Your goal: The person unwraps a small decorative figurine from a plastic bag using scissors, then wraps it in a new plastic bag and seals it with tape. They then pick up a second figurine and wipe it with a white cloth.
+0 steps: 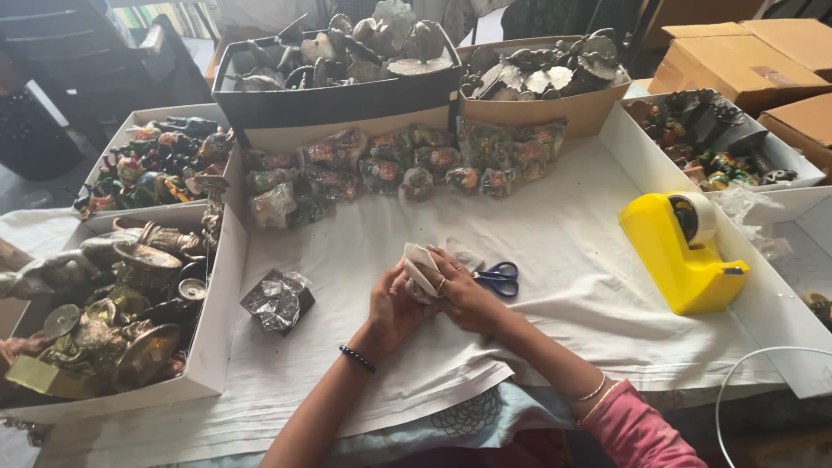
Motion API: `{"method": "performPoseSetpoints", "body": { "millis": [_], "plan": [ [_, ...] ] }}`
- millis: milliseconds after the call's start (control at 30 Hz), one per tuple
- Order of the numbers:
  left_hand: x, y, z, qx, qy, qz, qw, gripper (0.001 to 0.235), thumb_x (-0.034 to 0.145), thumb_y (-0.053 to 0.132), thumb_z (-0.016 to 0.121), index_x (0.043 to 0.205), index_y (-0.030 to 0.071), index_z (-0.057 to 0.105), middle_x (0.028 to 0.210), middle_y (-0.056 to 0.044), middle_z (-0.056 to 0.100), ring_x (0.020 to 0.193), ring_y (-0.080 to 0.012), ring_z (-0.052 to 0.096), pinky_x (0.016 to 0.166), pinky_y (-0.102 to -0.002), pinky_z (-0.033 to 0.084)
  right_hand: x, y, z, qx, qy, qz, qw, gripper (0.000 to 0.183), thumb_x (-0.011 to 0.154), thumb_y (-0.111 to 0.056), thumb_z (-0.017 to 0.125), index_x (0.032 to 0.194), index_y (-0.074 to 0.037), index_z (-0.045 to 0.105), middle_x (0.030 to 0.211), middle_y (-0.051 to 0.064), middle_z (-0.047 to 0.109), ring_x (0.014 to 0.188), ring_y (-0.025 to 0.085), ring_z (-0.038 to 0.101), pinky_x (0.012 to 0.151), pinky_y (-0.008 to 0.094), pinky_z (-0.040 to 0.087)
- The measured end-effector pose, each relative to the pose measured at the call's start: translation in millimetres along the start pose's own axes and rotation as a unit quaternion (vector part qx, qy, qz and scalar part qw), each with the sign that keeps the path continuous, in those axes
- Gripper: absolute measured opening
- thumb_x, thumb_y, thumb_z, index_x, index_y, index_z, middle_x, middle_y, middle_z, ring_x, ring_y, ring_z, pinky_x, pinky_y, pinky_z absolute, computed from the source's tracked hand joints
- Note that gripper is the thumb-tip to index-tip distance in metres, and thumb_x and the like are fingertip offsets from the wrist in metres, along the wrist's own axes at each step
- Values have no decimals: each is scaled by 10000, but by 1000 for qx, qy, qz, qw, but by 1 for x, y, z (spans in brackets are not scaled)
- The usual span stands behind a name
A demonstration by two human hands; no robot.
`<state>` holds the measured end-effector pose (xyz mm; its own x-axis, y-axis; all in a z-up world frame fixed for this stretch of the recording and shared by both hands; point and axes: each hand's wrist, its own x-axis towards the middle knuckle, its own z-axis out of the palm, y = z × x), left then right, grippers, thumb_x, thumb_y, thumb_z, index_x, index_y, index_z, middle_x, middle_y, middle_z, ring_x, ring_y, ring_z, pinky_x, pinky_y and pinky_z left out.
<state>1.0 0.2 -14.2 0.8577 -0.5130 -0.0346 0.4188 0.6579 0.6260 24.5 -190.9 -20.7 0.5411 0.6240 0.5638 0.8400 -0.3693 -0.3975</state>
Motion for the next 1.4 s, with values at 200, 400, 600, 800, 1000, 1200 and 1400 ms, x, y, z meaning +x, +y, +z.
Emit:
{"method": "performPoseSetpoints", "body": {
  "millis": [200,400,600,800,1000,1200,1400],
  "plan": [
    [9,-6,-14,-16,-8,5,1000,673,1032,525,492,1467,12,460,1346,-183,590,1220,-284,628,1100,-456,496,-1,9,-8,53,51,33,997,432,812,103,728,1191,-102,756,1376,166,665,1372,332,551,1102,398,508],
    [4,-1,-1,-54,33,25,998,625,992,469,527,1471,86,408,1356,-161,591,1201,-286,647,1060,-475,519,-12,18,-3,-29,94,-28,995,309,772,132,689,1022,-41,744,1286,174,713,1151,286,731,935,319,626],
    [22,9,-33,175,112,129,970,747,942,147,682,1592,65,323,1381,-185,592,1145,-251,646,991,-393,554,-11,11,-13,-12,148,28,989,309,754,92,738,1025,-53,772,1038,122,761,834,264,768,707,335,621],
    [73,68,-70,473,126,274,828,840,928,10,694,1643,136,271,1450,-130,574,1222,-188,613,1044,-295,515,-5,8,-5,-16,12,16,1000,367,681,117,702,977,-79,797,923,100,740,896,307,732,814,406,595],
    [105,128,-77,571,215,191,769,1044,812,-86,636,1636,279,108,1383,-109,627,1129,-178,649,886,-260,515,-5,6,-3,-4,39,33,999,331,690,95,708,949,-92,796,986,88,757,948,299,737,837,403,601],
    [143,153,-126,615,165,210,742,940,740,-189,571,1570,220,411,1345,-92,690,1184,-171,669,832,-272,585,-4,10,1,-9,23,40,999,251,720,48,747,930,-84,790,959,84,756,938,301,731,854,419,587],
    [132,158,-109,716,213,282,602,616,749,-60,761,1325,137,662,1269,-96,719,1159,-243,686,948,-321,552,-5,9,0,-8,8,54,998,275,714,54,734,945,-85,790,1013,98,752,962,312,720,870,426,577]
  ]
}}
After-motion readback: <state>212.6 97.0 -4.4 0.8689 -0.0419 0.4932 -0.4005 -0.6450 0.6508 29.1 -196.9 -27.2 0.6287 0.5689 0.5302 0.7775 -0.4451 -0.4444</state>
